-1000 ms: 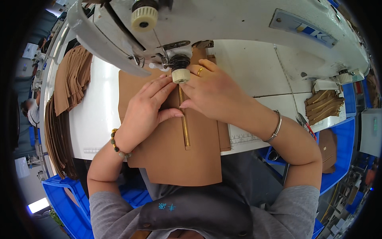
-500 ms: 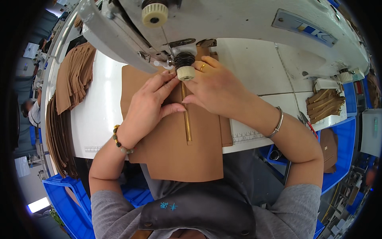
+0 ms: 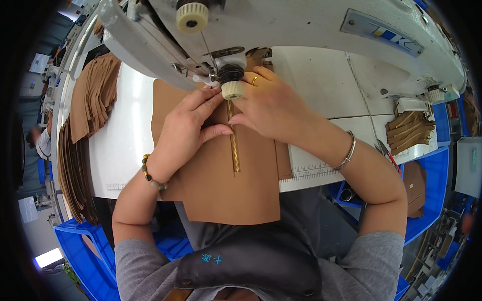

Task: Sew a zipper and panel onto a leather bag using an industrial sewing machine.

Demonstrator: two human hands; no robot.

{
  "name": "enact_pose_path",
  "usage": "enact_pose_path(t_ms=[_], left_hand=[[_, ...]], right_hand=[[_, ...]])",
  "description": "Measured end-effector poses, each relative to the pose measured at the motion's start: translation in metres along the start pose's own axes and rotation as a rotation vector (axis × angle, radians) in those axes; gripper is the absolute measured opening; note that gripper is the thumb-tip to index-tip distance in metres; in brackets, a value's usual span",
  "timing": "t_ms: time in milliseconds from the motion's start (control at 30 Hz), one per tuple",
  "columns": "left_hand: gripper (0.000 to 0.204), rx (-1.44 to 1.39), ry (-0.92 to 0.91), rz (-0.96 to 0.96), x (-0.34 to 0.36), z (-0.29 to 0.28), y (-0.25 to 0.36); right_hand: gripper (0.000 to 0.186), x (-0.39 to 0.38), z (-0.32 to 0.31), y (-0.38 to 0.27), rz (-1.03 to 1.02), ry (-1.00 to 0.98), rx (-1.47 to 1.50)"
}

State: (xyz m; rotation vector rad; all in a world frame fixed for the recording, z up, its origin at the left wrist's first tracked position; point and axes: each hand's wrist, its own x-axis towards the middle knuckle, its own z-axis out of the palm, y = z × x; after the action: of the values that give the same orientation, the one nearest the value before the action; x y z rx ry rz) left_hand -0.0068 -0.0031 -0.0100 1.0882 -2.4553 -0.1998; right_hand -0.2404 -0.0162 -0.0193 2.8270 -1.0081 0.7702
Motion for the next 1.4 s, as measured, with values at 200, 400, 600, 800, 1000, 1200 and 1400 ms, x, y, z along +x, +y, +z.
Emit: enact_pose_path(t_ms=[200, 400, 600, 800, 1000, 1200, 1400], left_hand=[[0.062, 0.014, 0.002, 0.010, -0.002, 0.000, 0.001], [0.057, 0.032, 0.032, 0.012, -0.007, 0.004, -0.003], [0.056, 0.133, 0.023, 0.027, -0.031, -0.001, 0.030], [0.116, 0.037, -0.262, -0.052, -0.098, -0.009, 0.110], [0.060, -0.078, -0.224, -0.075, -0.084, -0.029, 0.096], [0.048, -0.562, -0.273, -0.560, -0.060, -0.062, 0.078], [0.051, -0.748, -0.092, -0.506, -0.063, -0.052, 0.063]], right_hand=[[0.033, -0.001, -0.005, 0.002, -0.017, 0.128, -0.093], [0.024, 0.002, -0.005, 0.000, 0.029, 0.049, -0.249], [0.019, -0.022, -0.041, -0.017, 0.082, 0.037, -0.161], [0.012, -0.088, -0.064, -0.057, 0.186, 0.021, 0.199], [0.013, -0.117, -0.054, -0.076, 0.200, 0.137, 0.304], [0.019, -0.089, -0.035, -0.087, 0.040, 0.168, 0.267], [0.020, -0.066, -0.020, -0.091, -0.066, 0.098, 0.143]])
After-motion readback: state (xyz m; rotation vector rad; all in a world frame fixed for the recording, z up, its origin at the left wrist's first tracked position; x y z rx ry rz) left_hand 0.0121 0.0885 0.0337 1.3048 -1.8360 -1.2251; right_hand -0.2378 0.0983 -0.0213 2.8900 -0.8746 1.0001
